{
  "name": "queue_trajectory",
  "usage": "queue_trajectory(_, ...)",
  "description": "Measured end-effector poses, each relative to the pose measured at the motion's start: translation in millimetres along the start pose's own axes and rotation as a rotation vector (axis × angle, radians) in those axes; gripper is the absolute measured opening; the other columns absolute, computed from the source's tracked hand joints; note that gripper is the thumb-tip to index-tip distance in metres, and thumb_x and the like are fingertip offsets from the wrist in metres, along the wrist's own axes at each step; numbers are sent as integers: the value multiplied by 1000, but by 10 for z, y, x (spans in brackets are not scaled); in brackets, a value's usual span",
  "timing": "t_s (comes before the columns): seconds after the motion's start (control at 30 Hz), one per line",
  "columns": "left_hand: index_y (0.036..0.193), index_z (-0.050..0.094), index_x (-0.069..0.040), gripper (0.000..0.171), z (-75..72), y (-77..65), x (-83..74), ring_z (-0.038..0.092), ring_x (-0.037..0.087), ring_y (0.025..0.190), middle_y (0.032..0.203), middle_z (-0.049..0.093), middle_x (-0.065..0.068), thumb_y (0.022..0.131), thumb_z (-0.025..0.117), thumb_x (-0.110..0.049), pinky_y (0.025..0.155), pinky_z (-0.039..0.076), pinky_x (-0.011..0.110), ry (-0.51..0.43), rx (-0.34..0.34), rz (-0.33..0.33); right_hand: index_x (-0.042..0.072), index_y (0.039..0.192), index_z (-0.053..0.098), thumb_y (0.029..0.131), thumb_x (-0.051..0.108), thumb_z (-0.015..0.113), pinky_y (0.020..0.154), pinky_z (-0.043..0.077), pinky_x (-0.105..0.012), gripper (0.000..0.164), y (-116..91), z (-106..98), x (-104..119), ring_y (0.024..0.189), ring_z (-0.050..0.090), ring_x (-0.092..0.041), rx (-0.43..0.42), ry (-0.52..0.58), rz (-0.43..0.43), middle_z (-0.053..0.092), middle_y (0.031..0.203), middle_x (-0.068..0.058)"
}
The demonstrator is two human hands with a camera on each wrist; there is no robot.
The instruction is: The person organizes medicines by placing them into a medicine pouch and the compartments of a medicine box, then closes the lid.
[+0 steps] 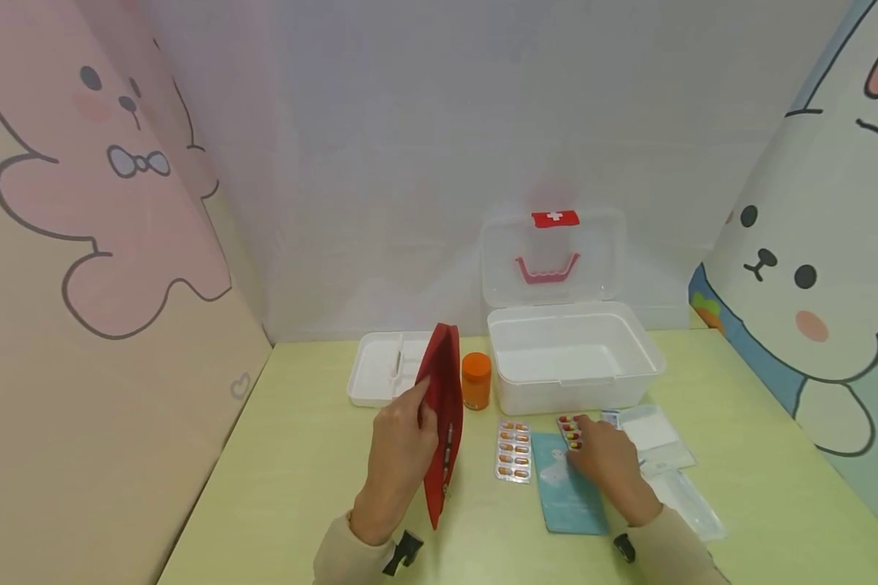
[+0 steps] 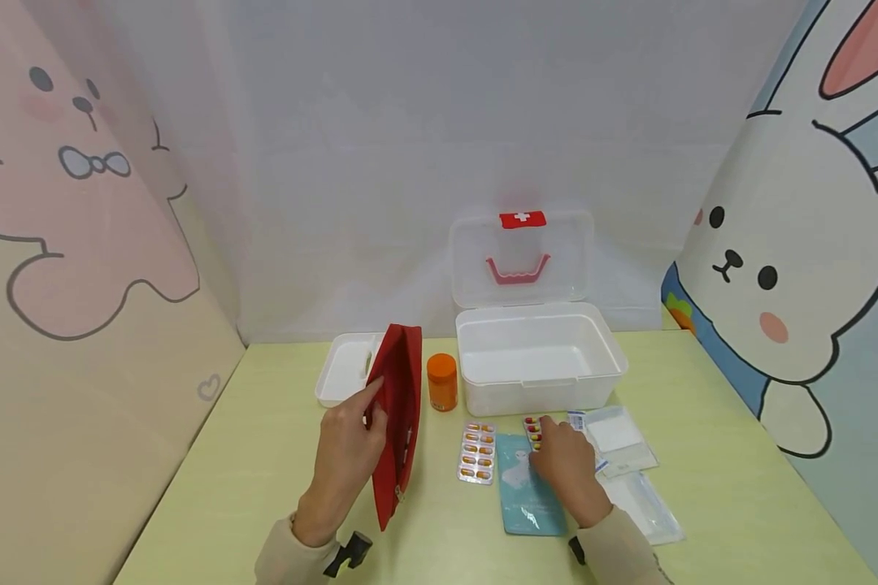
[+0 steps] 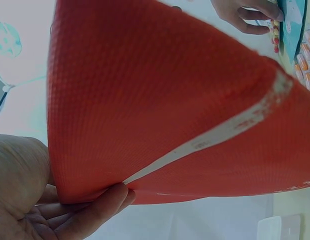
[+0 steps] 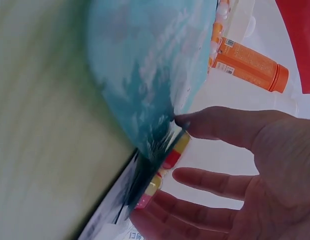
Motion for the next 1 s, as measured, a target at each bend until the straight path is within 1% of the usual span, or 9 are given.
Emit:
queue_trajectory(0.13, 120, 67, 3, 34, -9, 1, -1, 73, 29, 89, 107, 73, 18, 86, 61, 3, 75, 60, 39, 1, -6, 2, -2, 124, 62, 74, 15, 67, 54, 46, -46, 53, -22, -10, -10, 68, 58, -30, 6, 14, 32, 67, 88, -19)
queue_trajectory(0.2, 120, 67, 2, 35, -21, 5, -2, 73, 29, 88, 107, 73, 18, 86, 61, 4, 74, 60, 39, 1, -9, 2, 1, 125, 62, 75, 17, 65, 51, 45, -45, 53, -31, -26, -27, 66, 58, -29, -2, 11, 51, 67, 86, -19)
queue_trajectory(0.27, 120, 67, 1, 36, -35, 10, -2, 73, 28, 88, 108, 73, 17, 86, 60, 5, 73, 60, 38, 1, -12, 3, 3, 119, 66, 77, 18, 63, 48, 43, -45, 45, -35, -58, -39, 63, 57, -29, -30, 8, 62, 66, 80, -17)
queue_trajectory(0.4, 122, 67, 1, 36, -46, 17, 1, 74, 28, 89, 108, 73, 17, 86, 59, 5, 73, 60, 38, 0, -9, 3, 5, 94, 68, 82, 19, 60, 42, 39, -42, 20, -32, -128, -51, 55, 53, -27, -107, -2, 56, 59, 65, -11)
queue_trajectory(0.53, 122, 67, 1, 36, -43, 16, 8, 74, 28, 89, 109, 73, 17, 87, 59, 5, 74, 60, 38, -1, -3, 0, 6, 83, 65, 86, 18, 60, 39, 37, -40, 13, -45, -180, -42, 50, 52, -26, -167, 2, 29, 59, 61, -11)
queue_trajectory(0.7, 122, 67, 0, 36, -32, 3, 9, 73, 27, 90, 109, 73, 16, 87, 59, 4, 74, 60, 37, 2, 12, -24, 6, 92, 71, 87, 16, 63, 39, 39, -40, 14, -102, -275, -18, 51, 57, -25, -226, 25, -6, 70, 75, -14)
queue_trajectory(0.8, 122, 67, -1, 36, -24, -5, 8, 73, 27, 90, 110, 73, 15, 88, 59, 3, 75, 60, 37, 0, 22, -35, 8, 99, 73, 87, 17, 64, 41, 40, -38, 18, -161, -352, 12, 57, 61, -24, -228, 43, -14, 74, 85, -12)
queue_trajectory(0.9, 123, 67, -1, 36, -22, -10, -2, 73, 27, 91, 110, 73, 16, 88, 59, 3, 74, 60, 37, -4, 24, -35, 6, 101, 73, 87, 16, 65, 41, 40, -34, 18, -231, -476, 86, 57, 61, -21, -239, 58, -45, 74, 87, -11)
queue_trajectory(1.0, 122, 67, 0, 35, -27, -10, -22, 73, 27, 91, 110, 73, 16, 88, 60, 2, 74, 60, 37, -7, 18, -24, 3, 102, 70, 87, 13, 67, 41, 37, -30, 19, -308, -652, 201, 52, 56, -16, -281, 67, -93, 74, 85, -11)
Point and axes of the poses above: each hand's wrist, its own y-axis towards the middle knuckle, its own z-axis out of the palm, x = y × z, the point moved 8 cm from there along y, towards the middle knuckle
